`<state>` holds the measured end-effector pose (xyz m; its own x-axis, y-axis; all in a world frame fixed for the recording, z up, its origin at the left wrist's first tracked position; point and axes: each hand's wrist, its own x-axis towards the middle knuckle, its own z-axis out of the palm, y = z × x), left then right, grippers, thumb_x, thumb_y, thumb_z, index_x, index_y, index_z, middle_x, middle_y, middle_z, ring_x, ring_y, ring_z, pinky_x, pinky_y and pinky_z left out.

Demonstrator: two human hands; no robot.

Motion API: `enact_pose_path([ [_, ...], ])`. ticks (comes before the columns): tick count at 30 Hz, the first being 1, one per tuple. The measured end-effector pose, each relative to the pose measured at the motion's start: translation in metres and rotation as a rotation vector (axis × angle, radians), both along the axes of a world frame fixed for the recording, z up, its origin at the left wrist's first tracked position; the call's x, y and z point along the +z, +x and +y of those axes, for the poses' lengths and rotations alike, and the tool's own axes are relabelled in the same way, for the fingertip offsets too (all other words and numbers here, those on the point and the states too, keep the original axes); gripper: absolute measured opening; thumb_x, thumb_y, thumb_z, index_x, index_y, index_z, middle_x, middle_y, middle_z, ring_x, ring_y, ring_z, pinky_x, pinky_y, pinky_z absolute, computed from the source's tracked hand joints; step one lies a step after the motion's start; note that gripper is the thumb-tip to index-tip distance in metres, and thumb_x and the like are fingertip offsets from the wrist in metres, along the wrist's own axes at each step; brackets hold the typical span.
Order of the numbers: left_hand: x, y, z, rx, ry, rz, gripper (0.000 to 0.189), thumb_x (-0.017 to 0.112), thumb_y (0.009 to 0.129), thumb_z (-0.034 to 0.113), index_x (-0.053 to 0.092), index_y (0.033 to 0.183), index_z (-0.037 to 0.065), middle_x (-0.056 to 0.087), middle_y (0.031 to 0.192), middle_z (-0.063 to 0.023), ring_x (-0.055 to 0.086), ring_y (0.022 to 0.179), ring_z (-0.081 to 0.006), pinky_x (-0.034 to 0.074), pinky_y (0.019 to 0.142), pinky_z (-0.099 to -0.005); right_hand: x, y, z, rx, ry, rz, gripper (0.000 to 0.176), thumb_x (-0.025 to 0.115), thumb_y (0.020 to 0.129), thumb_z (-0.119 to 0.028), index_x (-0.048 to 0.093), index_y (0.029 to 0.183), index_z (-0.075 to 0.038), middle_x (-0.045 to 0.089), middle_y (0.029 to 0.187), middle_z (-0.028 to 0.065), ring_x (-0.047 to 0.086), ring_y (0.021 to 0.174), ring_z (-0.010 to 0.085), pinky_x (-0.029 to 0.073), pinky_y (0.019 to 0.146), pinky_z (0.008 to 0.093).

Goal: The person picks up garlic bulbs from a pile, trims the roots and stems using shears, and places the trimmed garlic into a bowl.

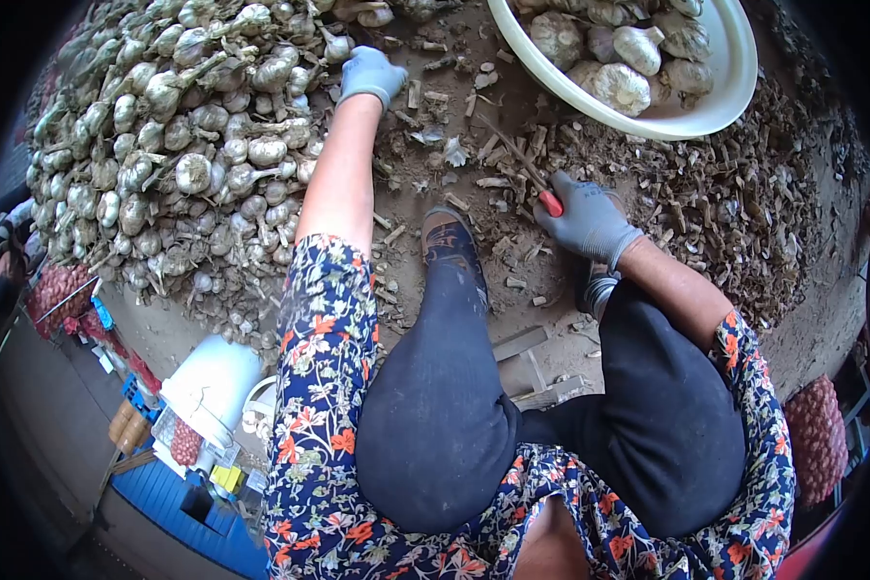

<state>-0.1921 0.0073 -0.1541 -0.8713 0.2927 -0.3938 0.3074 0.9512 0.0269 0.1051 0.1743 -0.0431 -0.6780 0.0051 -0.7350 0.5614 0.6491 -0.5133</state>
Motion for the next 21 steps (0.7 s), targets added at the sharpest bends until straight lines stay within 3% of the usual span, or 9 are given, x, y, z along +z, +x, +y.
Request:
enact_pose_path([
  [3, 0.026, 0.031, -0.016, 0.051, 0.047, 0.058, 0.052, 0.073, 0.075, 0.033, 0.057, 0.111, -0.002, 0.065, 0.105, -0.0202, 0.065, 0.095, -0.0321, 0.052, 0.082, -0.0388, -0.006, -0.001, 0.002, 0.017, 0.020, 0.033, 0.038, 0.054, 0.087, -0.035, 0.049, 0.099, 0.000, 0.063, 0.089, 0.0278, 0.062, 0.090, 0.0407, 0.047, 0.081, 0.0471],
  [5, 0.036, 0.046, -0.032, 0.404, 0.855, -0.457, 0.047, 0.073, 0.078, 0.019, 0.053, 0.116, 0.003, 0.065, 0.098, -0.0093, 0.064, 0.085, -0.0175, 0.053, 0.072, -0.0308, -0.004, -0.006, 0.003, 0.021, 0.072, 0.094, 0.037, 0.053, 0.087, -0.034, 0.049, 0.100, -0.001, 0.063, 0.091, 0.0265, 0.062, 0.091, 0.0395, 0.047, 0.081, 0.0466],
  [6, 0.047, 0.058, -0.035, 0.399, 0.844, -0.459, 0.047, 0.073, 0.078, 0.019, 0.053, 0.116, 0.003, 0.065, 0.098, -0.0093, 0.064, 0.085, -0.0175, 0.053, 0.072, -0.0308, -0.003, -0.007, 0.002, 0.023, 0.127, 0.144, 0.035, 0.053, 0.087, -0.033, 0.049, 0.101, -0.001, 0.062, 0.093, 0.0252, 0.062, 0.092, 0.0382, 0.047, 0.081, 0.0462],
  [8, 0.074, 0.089, -0.029, 0.334, 1.344, -0.627, 0.041, 0.072, 0.078, 0.008, 0.053, 0.114, 0.004, 0.062, 0.091, -0.0025, 0.057, 0.073, -0.0064, 0.049, 0.063, -0.0216, -0.001, -0.009, 0.000, 0.039, 0.174, 0.239, 0.032, 0.054, 0.086, -0.032, 0.049, 0.101, -0.004, 0.062, 0.095, 0.0218, 0.062, 0.092, 0.0364, 0.048, 0.080, 0.0458],
  [12, 0.118, 0.121, -0.025, 0.386, 1.304, -0.714, 0.042, 0.070, 0.077, 0.003, 0.052, 0.116, 0.003, 0.063, 0.091, -0.0033, 0.057, 0.067, -0.0064, 0.048, 0.058, -0.0203, 0.016, -0.024, -0.006, 0.072, 0.327, 0.443, 0.035, 0.058, 0.084, -0.033, 0.048, 0.104, -0.006, 0.060, 0.093, 0.0175, 0.062, 0.091, 0.0338, 0.047, 0.079, 0.0443],
  [14, 0.127, 0.129, -0.022, 0.326, 1.146, -0.736, 0.053, 0.076, 0.068, 0.006, 0.051, 0.114, 0.001, 0.061, 0.097, -0.0038, 0.058, 0.084, -0.0089, 0.050, 0.076, -0.0234, 0.022, -0.027, -0.007, 0.129, 0.367, 0.496, 0.038, 0.059, 0.084, -0.034, 0.048, 0.105, -0.006, 0.060, 0.094, 0.0174, 0.061, 0.092, 0.0336, 0.046, 0.081, 0.0447],
  [18, 0.117, 0.129, -0.027, -0.111, 0.954, -0.356, 0.062, 0.079, 0.061, 0.013, 0.050, 0.114, 0.001, 0.061, 0.098, -0.0086, 0.060, 0.087, -0.0162, 0.050, 0.083, -0.0280, 0.024, -0.026, -0.008, 0.182, 0.383, 0.458, 0.039, 0.060, 0.083, -0.035, 0.048, 0.105, -0.006, 0.060, 0.095, 0.0169, 0.061, 0.093, 0.0336, 0.046, 0.082, 0.0452],
  [20, 0.118, 0.132, -0.027, -0.086, 0.963, -0.424, 0.059, 0.079, 0.063, 0.014, 0.051, 0.112, 0.001, 0.061, 0.098, -0.0100, 0.060, 0.089, -0.0157, 0.050, 0.082, -0.0283, 0.024, -0.026, -0.009, 0.245, 0.372, 0.400, 0.039, 0.060, 0.083, -0.035, 0.048, 0.105, -0.005, 0.061, 0.095, 0.0199, 0.062, 0.091, 0.0345, 0.047, 0.081, 0.0456],
  [21, 0.116, 0.133, -0.027, -0.054, 0.984, -0.449, 0.049, 0.074, 0.069, 0.012, 0.052, 0.111, 0.000, 0.062, 0.093, -0.0076, 0.060, 0.082, -0.0125, 0.050, 0.075, -0.0255, 0.022, -0.026, -0.008, 0.247, 0.370, 0.398, 0.039, 0.060, 0.083, -0.035, 0.048, 0.105, -0.005, 0.061, 0.095, 0.0199, 0.062, 0.091, 0.0345, 0.047, 0.081, 0.0456],
])
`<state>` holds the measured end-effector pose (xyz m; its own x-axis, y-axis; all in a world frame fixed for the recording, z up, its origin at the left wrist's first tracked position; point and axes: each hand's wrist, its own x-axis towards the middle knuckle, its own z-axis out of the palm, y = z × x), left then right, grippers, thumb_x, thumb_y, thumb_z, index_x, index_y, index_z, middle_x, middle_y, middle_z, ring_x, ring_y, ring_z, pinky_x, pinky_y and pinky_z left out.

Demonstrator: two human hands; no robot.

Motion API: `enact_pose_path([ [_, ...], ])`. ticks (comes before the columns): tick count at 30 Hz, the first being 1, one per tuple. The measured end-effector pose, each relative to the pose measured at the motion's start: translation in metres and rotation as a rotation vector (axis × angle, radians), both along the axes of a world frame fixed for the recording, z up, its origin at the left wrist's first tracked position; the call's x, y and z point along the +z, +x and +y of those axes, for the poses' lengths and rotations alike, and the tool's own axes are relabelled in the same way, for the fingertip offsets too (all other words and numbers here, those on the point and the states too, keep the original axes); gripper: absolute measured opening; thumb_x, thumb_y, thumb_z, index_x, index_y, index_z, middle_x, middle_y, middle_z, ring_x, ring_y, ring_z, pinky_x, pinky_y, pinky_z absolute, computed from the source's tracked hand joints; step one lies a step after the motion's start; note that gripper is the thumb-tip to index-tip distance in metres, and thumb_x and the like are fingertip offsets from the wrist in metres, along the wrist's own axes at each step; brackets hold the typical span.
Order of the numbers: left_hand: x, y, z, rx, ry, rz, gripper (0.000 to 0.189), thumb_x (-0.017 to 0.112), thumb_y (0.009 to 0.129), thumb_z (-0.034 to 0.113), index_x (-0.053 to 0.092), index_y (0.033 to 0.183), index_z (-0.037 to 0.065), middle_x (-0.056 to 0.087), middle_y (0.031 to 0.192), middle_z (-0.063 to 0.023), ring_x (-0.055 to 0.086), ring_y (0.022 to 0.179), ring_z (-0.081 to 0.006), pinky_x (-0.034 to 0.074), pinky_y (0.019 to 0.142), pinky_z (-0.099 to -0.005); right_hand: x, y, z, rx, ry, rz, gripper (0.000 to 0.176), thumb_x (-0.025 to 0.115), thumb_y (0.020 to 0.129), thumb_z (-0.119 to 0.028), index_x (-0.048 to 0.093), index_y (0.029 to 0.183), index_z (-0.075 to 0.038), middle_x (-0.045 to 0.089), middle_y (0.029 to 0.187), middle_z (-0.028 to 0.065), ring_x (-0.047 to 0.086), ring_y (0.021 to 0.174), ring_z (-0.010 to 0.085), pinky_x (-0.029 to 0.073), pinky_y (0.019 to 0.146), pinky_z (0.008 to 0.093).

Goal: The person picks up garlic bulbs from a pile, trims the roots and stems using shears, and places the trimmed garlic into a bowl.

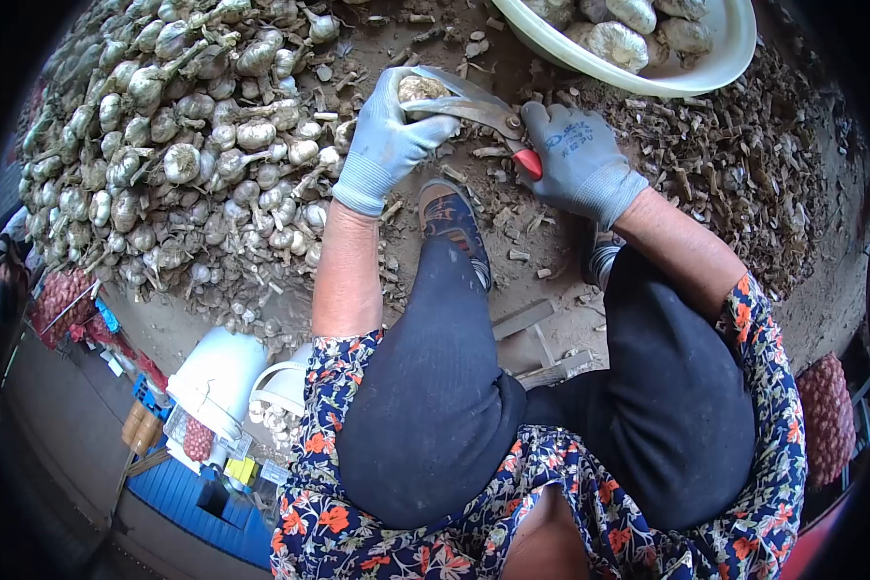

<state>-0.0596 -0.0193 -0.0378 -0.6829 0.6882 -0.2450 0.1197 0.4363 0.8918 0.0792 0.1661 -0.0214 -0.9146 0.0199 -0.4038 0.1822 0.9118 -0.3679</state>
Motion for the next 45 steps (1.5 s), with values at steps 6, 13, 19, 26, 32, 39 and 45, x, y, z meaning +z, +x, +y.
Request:
enact_pose_path([
  [6, 0.000, 0.009, 0.010, 0.325, -0.012, -0.490, 0.041, 0.073, 0.078, 0.015, 0.053, 0.111, 0.001, 0.062, 0.087, -0.0044, 0.057, 0.065, -0.0055, 0.044, 0.052, -0.0180, -0.018, 0.013, 0.002, -0.158, -0.267, -0.188, 0.036, 0.057, 0.084, -0.032, 0.050, 0.102, -0.001, 0.063, 0.092, 0.0261, 0.064, 0.088, 0.0375, 0.048, 0.078, 0.0465],
  [13, -0.023, 0.003, -0.002, 0.451, 0.503, -0.550, 0.058, 0.075, 0.073, -0.002, 0.047, 0.123, -0.001, 0.062, 0.096, -0.0061, 0.063, 0.077, -0.0116, 0.056, 0.066, -0.0248, -0.010, 0.048, 0.009, -0.466, -1.159, -0.594, 0.040, 0.061, 0.087, -0.042, 0.055, 0.090, -0.002, 0.055, 0.075, 0.0032, 0.050, 0.070, 0.0083, 0.045, 0.065, 0.0258],
  [19, -0.020, 0.025, -0.002, 0.396, 0.640, -0.759, 0.044, 0.069, 0.078, -0.001, 0.053, 0.118, 0.006, 0.060, 0.103, -0.0039, 0.059, 0.086, -0.0117, 0.053, 0.074, -0.0266, -0.022, 0.031, -0.011, -0.408, -1.385, -0.550, 0.042, 0.061, 0.087, -0.044, 0.051, 0.089, -0.003, 0.054, 0.073, 0.0036, 0.053, 0.058, 0.0106, 0.047, 0.054, 0.0277],
  [26, -0.010, 0.032, 0.014, 0.409, 0.344, -0.503, 0.040, 0.070, 0.078, 0.000, 0.053, 0.114, 0.001, 0.060, 0.097, -0.0030, 0.060, 0.084, -0.0102, 0.052, 0.077, -0.0231, -0.017, 0.022, -0.016, -0.621, -1.373, -0.465, 0.026, 0.058, 0.091, -0.031, 0.051, 0.079, -0.009, 0.045, 0.061, -0.0039, 0.044, 0.053, 0.0075, 0.037, 0.047, 0.0248],
  [32, 0.072, -0.007, 0.074, 0.102, 0.557, -0.001, 0.054, 0.072, 0.081, 0.021, 0.045, 0.124, 0.003, 0.059, 0.101, -0.0047, 0.059, 0.080, -0.0112, 0.051, 0.070, -0.0207, -0.016, 0.036, -0.013, -0.911, -1.449, -0.648, 0.024, 0.062, 0.088, -0.029, 0.050, 0.078, -0.010, 0.045, 0.061, -0.0040, 0.040, 0.048, 0.0072, 0.033, 0.044, 0.0252],
  [39, -0.008, -0.081, -0.035, -0.027, -1.005, 0.319, 0.047, 0.063, 0.081, 0.020, 0.051, 0.121, -0.002, 0.061, 0.114, -0.0237, 0.061, 0.106, -0.0304, 0.046, 0.094, -0.0373, -0.031, 0.044, -0.007, -0.779, -1.235, -0.610, 0.032, 0.066, 0.082, -0.035, 0.056, 0.074, -0.005, 0.050, 0.062, -0.0007, 0.047, 0.052, 0.0097, 0.040, 0.049, 0.0265],
  [45, -0.084, -0.031, -0.083, 0.012, -1.042, 0.355, 0.058, 0.074, 0.071, 0.033, 0.055, 0.117, 0.004, 0.061, 0.112, -0.0228, 0.060, 0.102, -0.0370, 0.048, 0.088, -0.0400, -0.030, 0.040, -0.013, -0.605, -1.115, -0.672, 0.036, 0.062, 0.081, -0.033, 0.056, 0.090, 0.001, 0.061, 0.076, 0.0090, 0.059, 0.066, 0.0172, 0.047, 0.062, 0.0314],
])
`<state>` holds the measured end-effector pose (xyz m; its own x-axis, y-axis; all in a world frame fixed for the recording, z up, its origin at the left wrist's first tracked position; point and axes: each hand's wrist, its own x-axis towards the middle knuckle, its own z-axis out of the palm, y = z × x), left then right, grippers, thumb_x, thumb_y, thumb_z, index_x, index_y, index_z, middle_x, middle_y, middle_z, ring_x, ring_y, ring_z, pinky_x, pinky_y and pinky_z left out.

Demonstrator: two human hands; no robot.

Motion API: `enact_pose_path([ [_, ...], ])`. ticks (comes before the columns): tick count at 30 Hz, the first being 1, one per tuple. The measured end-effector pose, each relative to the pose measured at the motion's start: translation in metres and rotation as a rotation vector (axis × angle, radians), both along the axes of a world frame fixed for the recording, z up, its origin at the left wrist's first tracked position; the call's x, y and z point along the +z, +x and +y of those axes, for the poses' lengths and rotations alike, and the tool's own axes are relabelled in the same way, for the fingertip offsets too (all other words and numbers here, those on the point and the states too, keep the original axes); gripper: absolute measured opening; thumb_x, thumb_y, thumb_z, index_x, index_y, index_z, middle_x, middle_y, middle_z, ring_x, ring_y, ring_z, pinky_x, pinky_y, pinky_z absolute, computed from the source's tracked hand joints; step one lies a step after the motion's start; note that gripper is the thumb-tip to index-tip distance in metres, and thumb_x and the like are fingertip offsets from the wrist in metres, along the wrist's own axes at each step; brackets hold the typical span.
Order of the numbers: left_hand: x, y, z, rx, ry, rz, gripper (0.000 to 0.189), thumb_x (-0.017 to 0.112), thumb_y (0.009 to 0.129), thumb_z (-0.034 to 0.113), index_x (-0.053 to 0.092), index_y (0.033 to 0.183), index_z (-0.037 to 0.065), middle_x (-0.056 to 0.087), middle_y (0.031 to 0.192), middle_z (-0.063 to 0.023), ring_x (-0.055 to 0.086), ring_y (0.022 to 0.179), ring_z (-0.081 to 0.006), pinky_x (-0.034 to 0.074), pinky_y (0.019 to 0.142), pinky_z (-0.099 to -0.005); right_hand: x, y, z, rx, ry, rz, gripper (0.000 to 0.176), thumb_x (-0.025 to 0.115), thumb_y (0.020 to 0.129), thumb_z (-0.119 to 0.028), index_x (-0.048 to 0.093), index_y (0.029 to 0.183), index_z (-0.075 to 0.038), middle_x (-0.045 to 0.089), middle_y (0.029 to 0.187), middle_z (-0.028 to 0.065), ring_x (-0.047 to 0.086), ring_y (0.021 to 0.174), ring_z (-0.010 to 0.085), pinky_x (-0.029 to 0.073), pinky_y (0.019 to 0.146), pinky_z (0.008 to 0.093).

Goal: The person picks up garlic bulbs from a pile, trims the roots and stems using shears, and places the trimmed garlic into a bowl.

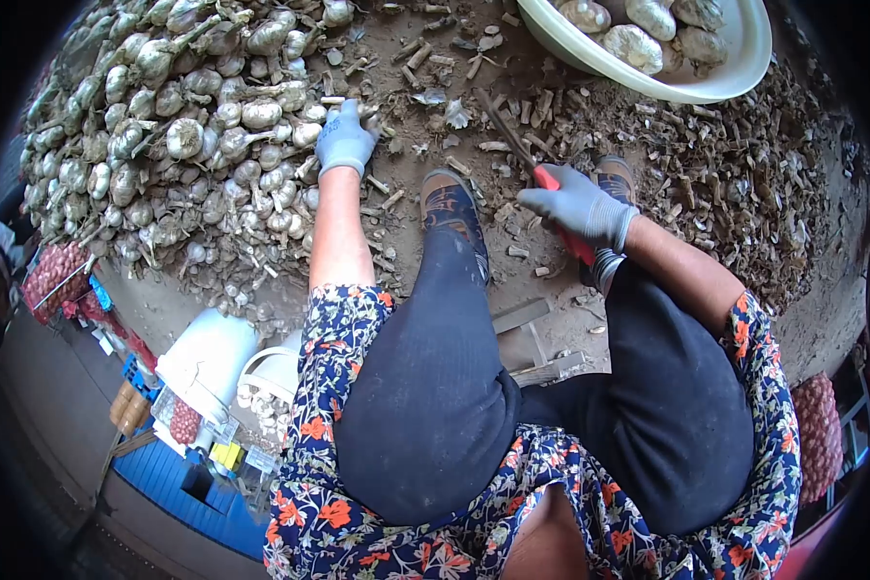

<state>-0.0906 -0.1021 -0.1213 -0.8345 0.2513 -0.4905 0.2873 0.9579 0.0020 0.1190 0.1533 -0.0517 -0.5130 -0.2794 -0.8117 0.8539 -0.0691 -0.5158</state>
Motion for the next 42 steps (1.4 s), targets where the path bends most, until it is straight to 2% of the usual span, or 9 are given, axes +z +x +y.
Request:
enact_pose_path([
  [3, 0.023, 0.011, 0.020, 0.129, 0.318, -0.158, 0.051, 0.077, 0.067, 0.041, 0.066, 0.103, 0.007, 0.068, 0.096, -0.0150, 0.065, 0.088, -0.0254, 0.049, 0.080, -0.0352, 0.005, -0.006, -0.005, 0.462, 0.533, 0.310, 0.039, 0.060, 0.082, -0.031, 0.049, 0.103, 0.000, 0.060, 0.093, 0.0275, 0.057, 0.094, 0.0456, 0.045, 0.082, 0.0471],
  [8, 0.072, 0.027, 0.057, 0.019, 0.261, -0.259, 0.055, 0.073, 0.066, 0.049, 0.066, 0.105, 0.011, 0.069, 0.095, -0.0133, 0.066, 0.088, -0.0269, 0.050, 0.080, -0.0362, -0.005, -0.009, -0.010, 0.505, 0.747, 0.506, 0.049, 0.056, 0.083, -0.038, 0.047, 0.111, 0.000, 0.058, 0.107, 0.0261, 0.058, 0.102, 0.0401, 0.046, 0.089, 0.0438],
  [16, 0.062, 0.037, 0.056, -0.120, 0.312, -0.192, 0.067, 0.071, 0.066, 0.053, 0.059, 0.118, 0.013, 0.067, 0.102, -0.0184, 0.064, 0.095, -0.0323, 0.050, 0.083, -0.0387, 0.005, -0.029, -0.008, 0.486, 0.606, 0.464, 0.040, 0.055, 0.084, -0.037, 0.054, 0.100, 0.000, 0.063, 0.090, 0.0259, 0.061, 0.093, 0.0392, 0.047, 0.083, 0.0442],
  [21, 0.000, 0.050, 0.022, -0.182, 0.360, -0.091, 0.064, 0.063, 0.069, 0.002, 0.045, 0.130, 0.012, 0.041, 0.132, -0.0203, 0.053, 0.112, -0.0408, 0.043, 0.098, -0.0385, -0.008, -0.002, 0.006, 0.357, 0.618, 0.388, 0.035, 0.057, 0.083, -0.034, 0.056, 0.091, 0.000, 0.062, 0.087, 0.0255, 0.061, 0.088, 0.0407, 0.046, 0.078, 0.0451],
  [28, 0.005, 0.058, 0.016, -0.001, 0.605, -0.149, 0.068, 0.068, 0.071, 0.014, 0.041, 0.133, 0.010, 0.044, 0.126, -0.0257, 0.047, 0.116, -0.0436, 0.039, 0.100, -0.0395, -0.016, 0.000, 0.008, 0.439, 0.619, 0.309, 0.038, 0.059, 0.082, -0.036, 0.056, 0.093, 0.000, 0.062, 0.089, 0.0256, 0.060, 0.090, 0.0412, 0.045, 0.078, 0.0447],
  [36, -0.006, 0.043, 0.018, 0.162, 0.074, -0.151, 0.069, 0.079, 0.069, 0.032, 0.049, 0.123, 0.001, 0.059, 0.115, -0.0239, 0.058, 0.106, -0.0367, 0.046, 0.089, -0.0412, -0.013, 0.000, 0.009, 0.612, 0.617, 0.333, 0.039, 0.058, 0.082, -0.033, 0.050, 0.099, 0.001, 0.061, 0.094, 0.0278, 0.060, 0.094, 0.0420, 0.046, 0.082, 0.0470],
  [38, -0.008, 0.050, 0.007, 0.123, 0.125, -0.116, 0.064, 0.078, 0.070, 0.026, 0.049, 0.122, 0.002, 0.061, 0.111, -0.0182, 0.060, 0.103, -0.0301, 0.047, 0.089, -0.0372, -0.013, 0.003, 0.008, 0.612, 0.670, 0.355, 0.038, 0.058, 0.083, -0.031, 0.048, 0.101, 0.001, 0.061, 0.094, 0.0276, 0.060, 0.094, 0.0409, 0.046, 0.082, 0.0466],
  [40, -0.015, 0.058, 0.003, 0.187, 0.829, -0.196, 0.053, 0.074, 0.073, 0.013, 0.051, 0.121, 0.006, 0.062, 0.105, -0.0098, 0.060, 0.099, -0.0213, 0.046, 0.090, -0.0322, -0.007, -0.001, 0.007, 0.590, 0.698, 0.384, 0.037, 0.058, 0.084, -0.031, 0.047, 0.102, 0.000, 0.061, 0.093, 0.0268, 0.061, 0.093, 0.0405, 0.047, 0.081, 0.0466],
  [42, 0.023, 0.065, 0.028, 0.168, 0.985, -0.261, 0.053, 0.069, 0.074, 0.004, 0.049, 0.122, 0.006, 0.058, 0.107, -0.0075, 0.057, 0.099, -0.0157, 0.044, 0.091, -0.0277, 0.003, -0.004, 0.005, 0.570, 0.725, 0.405, 0.037, 0.058, 0.084, -0.030, 0.046, 0.102, -0.001, 0.061, 0.093, 0.0260, 0.061, 0.091, 0.0400, 0.047, 0.081, 0.0466],
])
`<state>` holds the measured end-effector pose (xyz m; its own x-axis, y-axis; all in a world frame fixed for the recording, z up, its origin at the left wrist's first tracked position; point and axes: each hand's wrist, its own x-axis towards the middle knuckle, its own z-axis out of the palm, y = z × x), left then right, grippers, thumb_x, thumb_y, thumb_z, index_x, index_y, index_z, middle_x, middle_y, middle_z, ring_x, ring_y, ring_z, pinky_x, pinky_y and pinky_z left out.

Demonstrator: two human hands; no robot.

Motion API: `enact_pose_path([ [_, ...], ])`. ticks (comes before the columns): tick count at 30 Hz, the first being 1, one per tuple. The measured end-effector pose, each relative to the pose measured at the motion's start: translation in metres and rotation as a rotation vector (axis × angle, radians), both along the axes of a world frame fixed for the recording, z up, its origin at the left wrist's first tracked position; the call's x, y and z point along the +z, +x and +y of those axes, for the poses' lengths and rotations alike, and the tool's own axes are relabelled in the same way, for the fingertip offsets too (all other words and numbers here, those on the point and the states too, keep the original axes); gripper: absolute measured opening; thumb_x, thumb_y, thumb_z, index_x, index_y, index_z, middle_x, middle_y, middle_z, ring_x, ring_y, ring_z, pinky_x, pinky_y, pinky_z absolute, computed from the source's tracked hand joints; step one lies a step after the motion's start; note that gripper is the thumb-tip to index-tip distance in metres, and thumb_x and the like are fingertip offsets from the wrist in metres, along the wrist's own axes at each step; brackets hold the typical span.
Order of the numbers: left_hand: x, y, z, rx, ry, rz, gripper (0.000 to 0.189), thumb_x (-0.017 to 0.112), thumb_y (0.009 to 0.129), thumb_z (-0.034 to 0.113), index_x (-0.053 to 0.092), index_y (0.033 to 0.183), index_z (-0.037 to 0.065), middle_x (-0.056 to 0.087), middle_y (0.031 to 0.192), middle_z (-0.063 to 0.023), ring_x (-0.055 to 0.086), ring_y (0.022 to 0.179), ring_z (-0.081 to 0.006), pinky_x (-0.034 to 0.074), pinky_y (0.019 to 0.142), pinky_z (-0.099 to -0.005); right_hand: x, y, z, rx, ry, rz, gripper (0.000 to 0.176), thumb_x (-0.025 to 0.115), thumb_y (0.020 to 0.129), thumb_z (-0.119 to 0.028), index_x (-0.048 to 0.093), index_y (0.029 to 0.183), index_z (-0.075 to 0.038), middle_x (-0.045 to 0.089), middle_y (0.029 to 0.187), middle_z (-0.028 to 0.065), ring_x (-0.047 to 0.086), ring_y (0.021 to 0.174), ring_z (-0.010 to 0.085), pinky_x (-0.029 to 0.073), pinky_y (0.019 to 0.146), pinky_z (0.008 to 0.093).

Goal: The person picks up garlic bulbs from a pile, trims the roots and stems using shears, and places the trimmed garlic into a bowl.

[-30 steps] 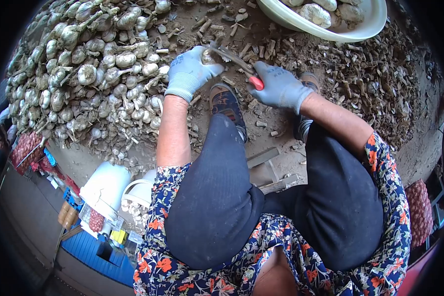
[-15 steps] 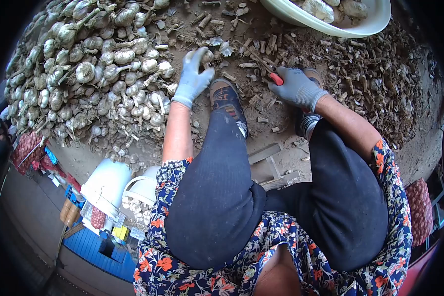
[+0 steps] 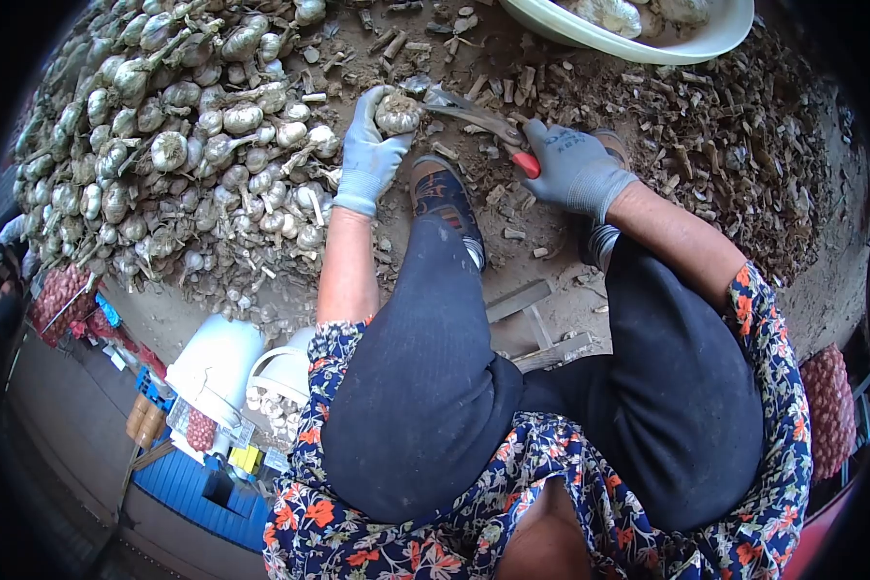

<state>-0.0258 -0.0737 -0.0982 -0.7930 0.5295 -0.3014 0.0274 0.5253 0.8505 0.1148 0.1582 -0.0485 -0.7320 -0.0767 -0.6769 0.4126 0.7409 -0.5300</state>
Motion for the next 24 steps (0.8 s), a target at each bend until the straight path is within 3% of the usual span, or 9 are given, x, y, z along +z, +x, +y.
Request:
enact_pose_path([
  [3, 0.034, -0.002, 0.022, -0.010, 0.072, -0.070, 0.061, 0.064, 0.070, 0.000, 0.041, 0.126, 0.002, 0.056, 0.111, -0.0108, 0.056, 0.100, -0.0158, 0.044, 0.091, -0.0269, 0.010, -0.006, -0.004, 0.107, 0.154, 0.163, 0.043, 0.054, 0.087, -0.037, 0.047, 0.110, -0.001, 0.061, 0.098, 0.0225, 0.062, 0.094, 0.0361, 0.049, 0.080, 0.0448],
  [8, 0.071, -0.003, 0.043, 0.009, 0.135, -0.184, 0.069, 0.068, 0.066, 0.004, 0.038, 0.128, 0.000, 0.056, 0.111, -0.0145, 0.057, 0.101, -0.0183, 0.047, 0.089, -0.0277, 0.030, -0.010, -0.003, 0.099, 0.222, 0.196, 0.045, 0.056, 0.086, -0.039, 0.047, 0.110, -0.003, 0.061, 0.100, 0.0219, 0.062, 0.093, 0.0359, 0.048, 0.081, 0.0459],
  [11, 0.070, 0.007, 0.053, -0.028, -0.105, 0.137, 0.074, 0.069, 0.063, 0.003, 0.034, 0.127, 0.000, 0.056, 0.108, -0.0176, 0.058, 0.100, -0.0239, 0.048, 0.090, -0.0327, 0.030, -0.009, -0.008, 0.048, 0.179, 0.226, 0.045, 0.056, 0.085, -0.038, 0.047, 0.110, -0.003, 0.061, 0.100, 0.0222, 0.062, 0.093, 0.0358, 0.048, 0.081, 0.0464],
  [14, 0.054, 0.017, 0.059, 0.040, -0.066, 0.320, 0.071, 0.074, 0.064, 0.005, 0.038, 0.125, -0.001, 0.059, 0.104, -0.0133, 0.060, 0.093, -0.0198, 0.049, 0.086, -0.0306, 0.030, -0.012, -0.012, 0.004, 0.108, 0.220, 0.042, 0.056, 0.085, -0.035, 0.047, 0.109, -0.002, 0.062, 0.099, 0.0220, 0.062, 0.093, 0.0368, 0.048, 0.082, 0.0458],
  [20, 0.055, 0.015, 0.065, 0.027, -0.104, 0.365, 0.065, 0.072, 0.070, 0.006, 0.038, 0.125, -0.002, 0.060, 0.101, -0.0141, 0.061, 0.090, -0.0205, 0.051, 0.081, -0.0302, 0.014, -0.015, -0.002, 0.014, 0.038, 0.139, 0.039, 0.055, 0.086, -0.033, 0.047, 0.107, -0.001, 0.064, 0.096, 0.0234, 0.063, 0.092, 0.0386, 0.049, 0.080, 0.0448],
  [22, 0.046, 0.013, 0.061, 0.277, 0.127, -0.337, 0.060, 0.071, 0.075, 0.006, 0.039, 0.126, -0.002, 0.060, 0.099, -0.0124, 0.060, 0.091, -0.0172, 0.052, 0.079, -0.0320, 0.005, -0.005, 0.000, -0.119, -0.007, 0.023, 0.038, 0.053, 0.087, -0.033, 0.047, 0.108, -0.001, 0.063, 0.093, 0.0252, 0.062, 0.091, 0.0397, 0.048, 0.080, 0.0465],
  [23, 0.051, 0.011, 0.063, 0.299, 0.141, -0.436, 0.058, 0.069, 0.079, 0.007, 0.038, 0.128, 0.000, 0.060, 0.099, -0.0102, 0.059, 0.093, -0.0150, 0.052, 0.081, -0.0360, -0.005, 0.005, -0.001, -0.211, -0.021, 0.159, 0.029, 0.056, 0.086, -0.029, 0.048, 0.092, -0.002, 0.060, 0.078, 0.0280, 0.061, 0.078, 0.0441, 0.045, 0.068, 0.0517],
  [24, 0.055, 0.008, 0.067, 0.303, 0.143, -0.430, 0.058, 0.069, 0.079, 0.007, 0.038, 0.128, 0.000, 0.060, 0.099, -0.0102, 0.059, 0.093, -0.0150, 0.052, 0.081, -0.0360, -0.013, 0.012, 0.001, -0.206, -0.021, 0.165, 0.029, 0.056, 0.086, -0.029, 0.048, 0.092, -0.002, 0.060, 0.078, 0.0280, 0.061, 0.078, 0.0441, 0.045, 0.068, 0.0517],
])
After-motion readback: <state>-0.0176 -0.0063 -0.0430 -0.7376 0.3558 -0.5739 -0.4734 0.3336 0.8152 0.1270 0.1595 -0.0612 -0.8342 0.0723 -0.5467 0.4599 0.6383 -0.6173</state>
